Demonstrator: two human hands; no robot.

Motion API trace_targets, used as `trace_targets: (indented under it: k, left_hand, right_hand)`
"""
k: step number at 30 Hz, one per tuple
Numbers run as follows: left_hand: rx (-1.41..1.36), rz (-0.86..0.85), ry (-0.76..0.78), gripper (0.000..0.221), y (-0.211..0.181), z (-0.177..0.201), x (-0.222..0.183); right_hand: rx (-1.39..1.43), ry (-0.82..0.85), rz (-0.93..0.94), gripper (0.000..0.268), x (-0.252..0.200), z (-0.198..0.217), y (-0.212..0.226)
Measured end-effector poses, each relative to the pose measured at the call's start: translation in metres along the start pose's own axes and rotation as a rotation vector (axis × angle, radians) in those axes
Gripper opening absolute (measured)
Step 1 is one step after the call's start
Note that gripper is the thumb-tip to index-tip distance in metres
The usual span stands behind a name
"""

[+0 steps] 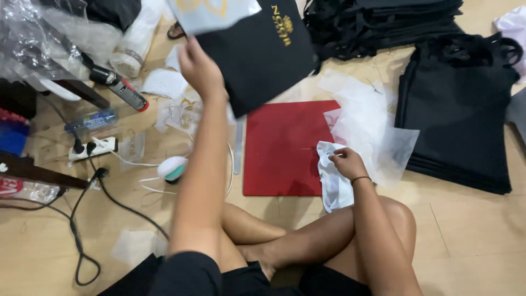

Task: Applying heat transfer decals to black tote bags using a small handheld heat press.

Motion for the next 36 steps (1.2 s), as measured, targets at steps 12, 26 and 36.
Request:
trace_targets:
  k: [12,26,36]
  left_hand:
    - [0.13,1.004,-0.082,0.042,0.062,0.118,-0.509]
    - [0.277,0.353,1.198,0.036,0.129,0.111,-0.293]
    - [0.328,0.118,1.239,0.06,0.217,0.069,-0.285]
  right_hand:
    - [-0.282,-0.029,-0.185,0.035,0.057,0.012,-0.095]
    - [-0.492,-0.149,0.601,0.035,-0.009,-0.159,0.109]
    - [-0.676,-0.077,0.604,0.054,0.028,-0.219,0.123]
Point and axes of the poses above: each hand's wrist, its own x-axis towards the middle knuckle, its own z-axis out of the back of the hand, y = z × x, the point moved 7 cm from there along x, towards the middle knuckle, and after that the axes turned 10 degrees about -z, right-handed, at the moved point
